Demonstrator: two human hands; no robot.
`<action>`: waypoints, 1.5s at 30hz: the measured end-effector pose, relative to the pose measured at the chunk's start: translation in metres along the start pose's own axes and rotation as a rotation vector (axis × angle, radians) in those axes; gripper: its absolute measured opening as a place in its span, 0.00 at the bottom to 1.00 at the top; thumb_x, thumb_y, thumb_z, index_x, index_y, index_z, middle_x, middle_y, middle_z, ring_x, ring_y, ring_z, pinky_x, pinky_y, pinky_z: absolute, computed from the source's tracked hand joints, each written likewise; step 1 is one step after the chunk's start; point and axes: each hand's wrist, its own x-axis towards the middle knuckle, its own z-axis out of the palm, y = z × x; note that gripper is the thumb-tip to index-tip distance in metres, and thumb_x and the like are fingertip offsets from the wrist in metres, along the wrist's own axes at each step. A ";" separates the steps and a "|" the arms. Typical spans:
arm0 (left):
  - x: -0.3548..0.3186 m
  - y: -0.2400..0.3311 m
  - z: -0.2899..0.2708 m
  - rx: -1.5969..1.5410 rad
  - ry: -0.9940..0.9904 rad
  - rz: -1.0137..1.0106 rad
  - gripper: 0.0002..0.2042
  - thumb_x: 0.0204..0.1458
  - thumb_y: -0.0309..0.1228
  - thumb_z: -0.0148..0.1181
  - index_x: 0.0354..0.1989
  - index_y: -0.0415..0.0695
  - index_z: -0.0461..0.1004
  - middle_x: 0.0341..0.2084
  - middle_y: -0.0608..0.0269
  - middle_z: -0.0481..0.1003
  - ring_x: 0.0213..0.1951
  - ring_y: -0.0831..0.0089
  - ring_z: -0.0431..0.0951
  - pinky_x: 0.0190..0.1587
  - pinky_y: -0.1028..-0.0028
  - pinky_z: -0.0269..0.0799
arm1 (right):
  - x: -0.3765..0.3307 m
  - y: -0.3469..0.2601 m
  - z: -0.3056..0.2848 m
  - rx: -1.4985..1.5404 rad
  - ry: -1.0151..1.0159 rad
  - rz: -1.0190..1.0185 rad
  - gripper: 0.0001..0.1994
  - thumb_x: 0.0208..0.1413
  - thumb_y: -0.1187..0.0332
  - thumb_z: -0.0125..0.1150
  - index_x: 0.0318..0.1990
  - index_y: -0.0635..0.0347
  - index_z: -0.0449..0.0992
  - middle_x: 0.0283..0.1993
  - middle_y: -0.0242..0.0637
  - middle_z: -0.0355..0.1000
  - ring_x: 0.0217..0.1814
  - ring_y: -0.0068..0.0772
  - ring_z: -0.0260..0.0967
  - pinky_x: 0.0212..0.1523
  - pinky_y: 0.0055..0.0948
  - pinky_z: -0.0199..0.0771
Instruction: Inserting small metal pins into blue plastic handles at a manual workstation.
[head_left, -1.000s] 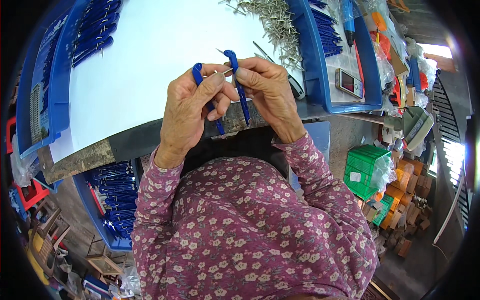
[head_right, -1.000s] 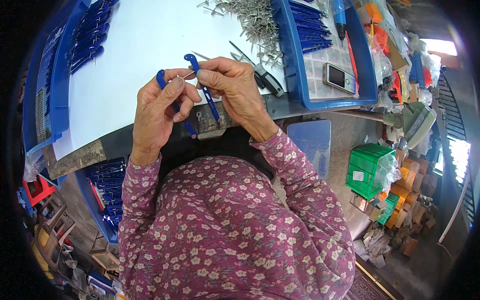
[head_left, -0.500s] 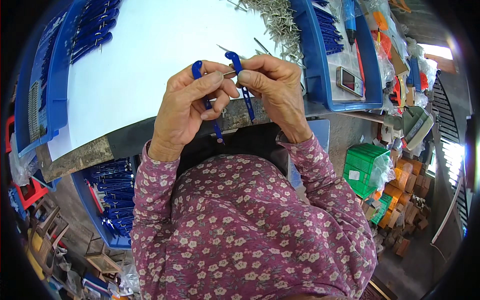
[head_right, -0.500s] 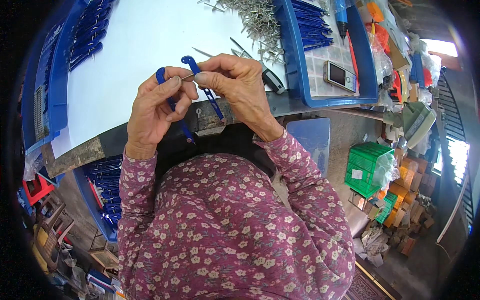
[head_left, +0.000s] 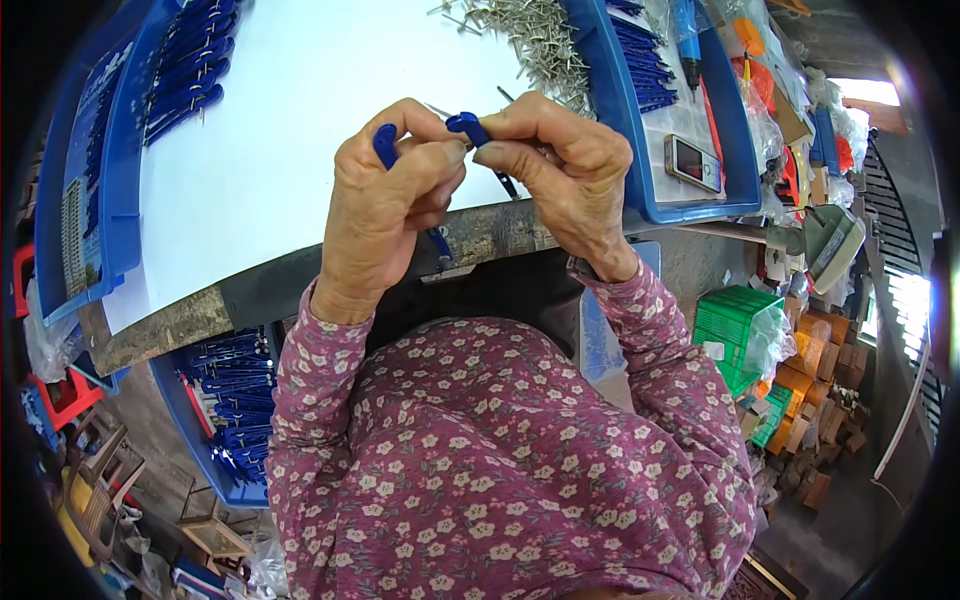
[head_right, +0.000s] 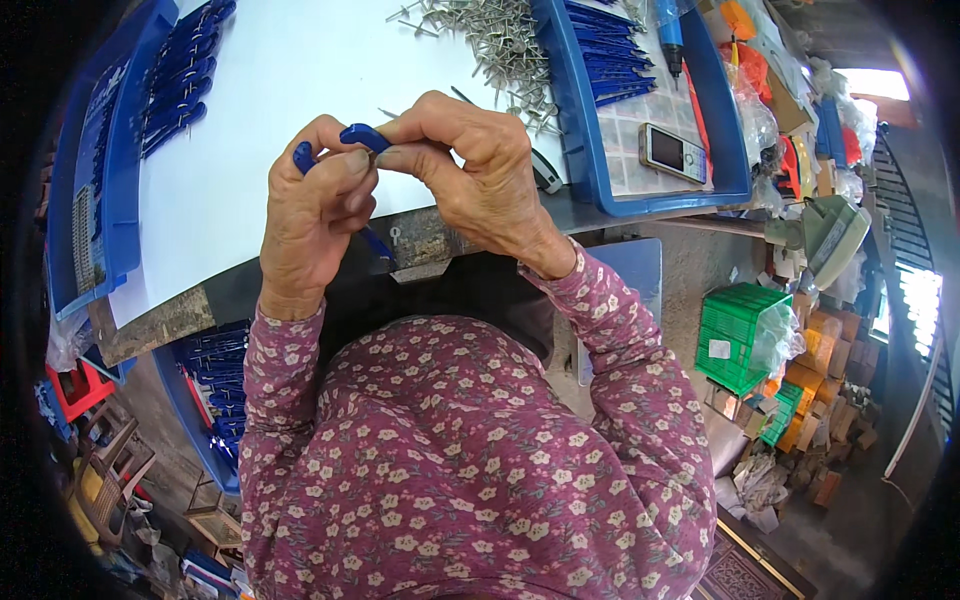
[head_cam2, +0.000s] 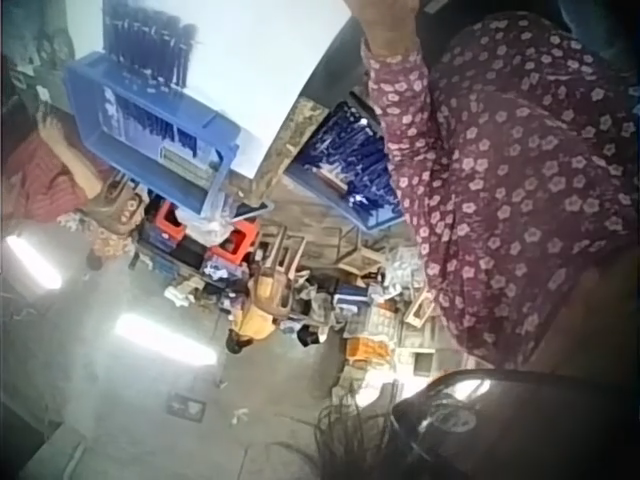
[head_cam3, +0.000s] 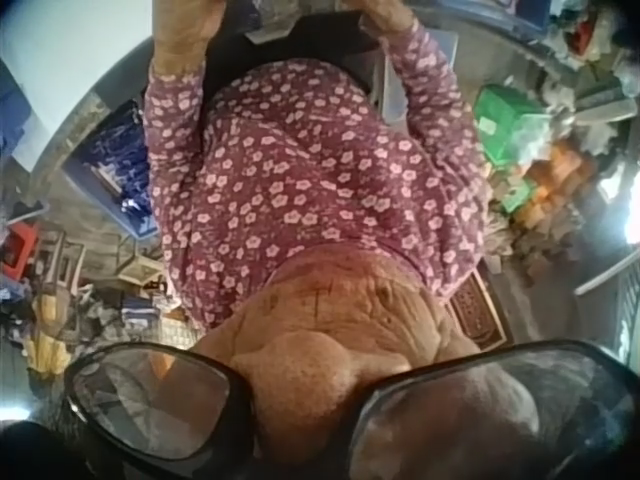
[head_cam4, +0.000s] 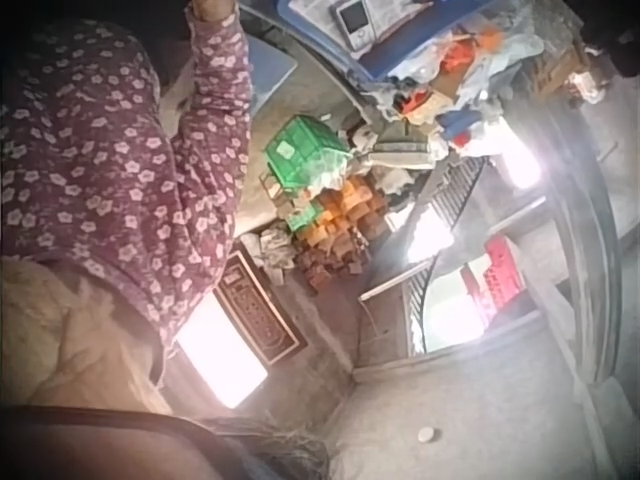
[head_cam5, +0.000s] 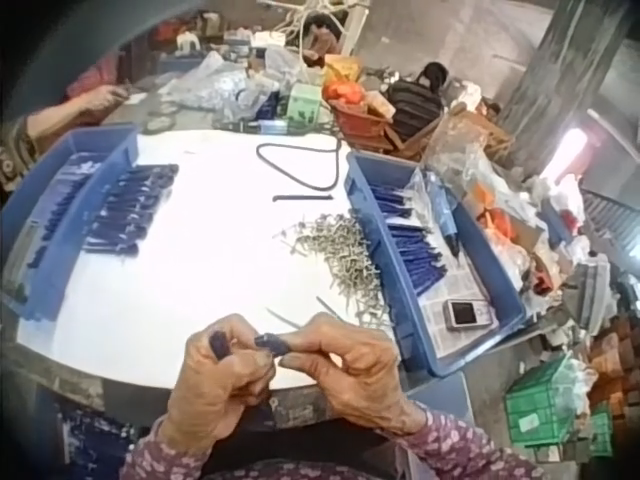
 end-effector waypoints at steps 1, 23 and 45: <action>0.001 -0.001 0.000 0.045 0.003 0.055 0.02 0.46 0.24 0.53 0.26 0.41 0.67 0.13 0.72 0.64 0.13 0.90 0.55 0.13 0.87 0.46 | 0.001 0.000 -0.001 -0.019 -0.010 -0.030 0.06 0.42 0.82 0.59 0.30 0.68 0.74 0.24 0.28 0.67 0.27 0.14 0.63 0.28 0.12 0.63; 0.014 0.002 0.017 0.527 0.091 0.394 0.04 0.49 0.24 0.53 0.30 0.37 0.69 0.14 0.76 0.62 0.14 0.91 0.55 0.14 0.87 0.49 | 0.009 -0.009 -0.001 0.115 0.153 0.141 0.05 0.49 0.76 0.55 0.33 0.67 0.73 0.21 0.28 0.68 0.23 0.14 0.62 0.23 0.14 0.61; 0.026 0.001 0.009 0.082 0.067 0.075 0.03 0.45 0.23 0.55 0.26 0.37 0.71 0.13 0.73 0.63 0.12 0.91 0.53 0.12 0.88 0.44 | 0.010 0.007 -0.008 -0.060 0.071 0.005 0.07 0.49 0.77 0.55 0.36 0.67 0.74 0.24 0.29 0.67 0.24 0.14 0.60 0.22 0.14 0.58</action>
